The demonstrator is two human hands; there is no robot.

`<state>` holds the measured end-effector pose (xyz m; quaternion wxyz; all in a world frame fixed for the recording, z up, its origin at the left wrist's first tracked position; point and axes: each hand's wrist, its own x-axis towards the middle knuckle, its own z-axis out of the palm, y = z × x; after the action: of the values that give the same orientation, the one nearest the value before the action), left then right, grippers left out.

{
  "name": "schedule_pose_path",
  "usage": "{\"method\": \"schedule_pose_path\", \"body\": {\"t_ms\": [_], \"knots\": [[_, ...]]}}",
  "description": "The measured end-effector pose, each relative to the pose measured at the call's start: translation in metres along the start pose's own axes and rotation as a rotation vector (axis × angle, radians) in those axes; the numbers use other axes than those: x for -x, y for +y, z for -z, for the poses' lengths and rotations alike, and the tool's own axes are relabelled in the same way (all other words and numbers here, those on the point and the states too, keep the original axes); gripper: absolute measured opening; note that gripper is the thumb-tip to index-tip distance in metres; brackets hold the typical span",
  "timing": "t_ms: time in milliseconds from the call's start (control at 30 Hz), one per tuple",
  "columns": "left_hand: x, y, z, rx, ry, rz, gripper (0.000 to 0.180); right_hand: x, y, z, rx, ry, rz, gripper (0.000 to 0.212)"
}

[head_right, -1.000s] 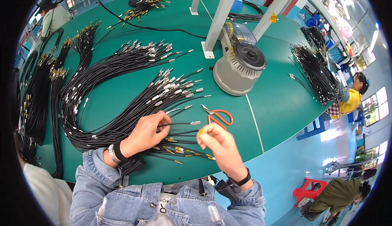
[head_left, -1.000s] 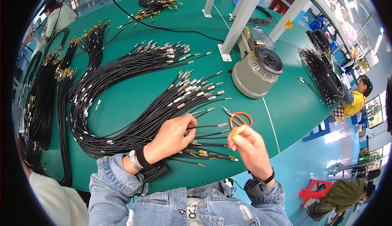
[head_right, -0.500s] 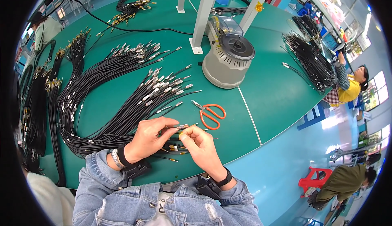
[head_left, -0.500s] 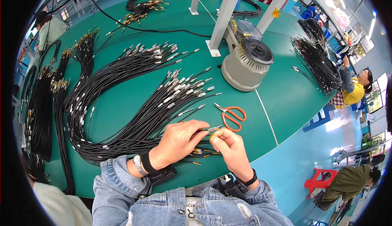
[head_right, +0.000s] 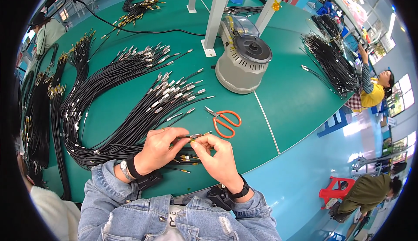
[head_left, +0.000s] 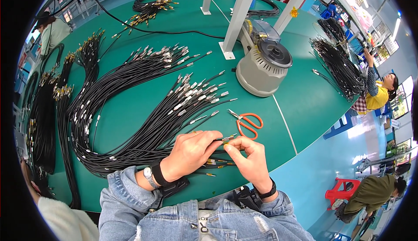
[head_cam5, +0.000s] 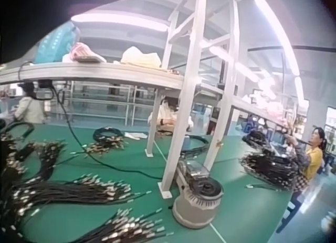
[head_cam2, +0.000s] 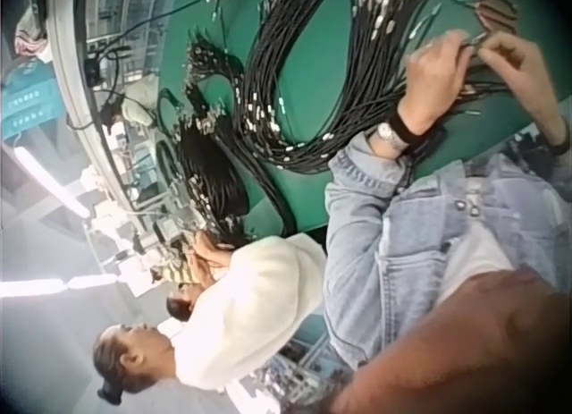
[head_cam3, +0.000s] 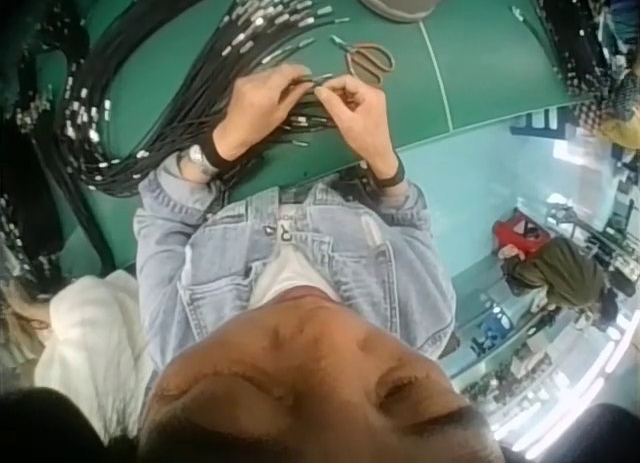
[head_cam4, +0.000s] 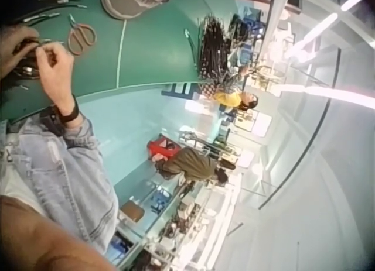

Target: The person picks up a cable from a pile, slides a small yellow component onto the connector, and presses it into place before setting it down. This process is repeated with several more cables throughout the video.

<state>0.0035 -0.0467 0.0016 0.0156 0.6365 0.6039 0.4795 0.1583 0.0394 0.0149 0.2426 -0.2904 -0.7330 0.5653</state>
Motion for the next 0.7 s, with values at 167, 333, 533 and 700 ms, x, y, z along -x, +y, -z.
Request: {"method": "schedule_pose_path", "body": {"t_ms": [167,333,533,700], "knots": [[-0.001,0.002,0.0,-0.029,-0.008,-0.016,0.019,-0.001,0.0,0.001,-0.094,0.002,-0.088,0.012],[0.0,0.002,0.001,-0.029,-0.023,-0.021,0.019,-0.002,0.0,0.002,-0.118,0.005,-0.127,0.013],[0.0,-0.001,-0.001,-0.04,-0.014,-0.075,0.018,-0.007,-0.002,0.009,-0.102,-0.061,-0.181,0.012],[0.003,-0.006,0.0,-0.122,-0.066,-0.167,0.02,-0.01,-0.008,0.013,-0.096,-0.112,-0.219,0.013]]}}
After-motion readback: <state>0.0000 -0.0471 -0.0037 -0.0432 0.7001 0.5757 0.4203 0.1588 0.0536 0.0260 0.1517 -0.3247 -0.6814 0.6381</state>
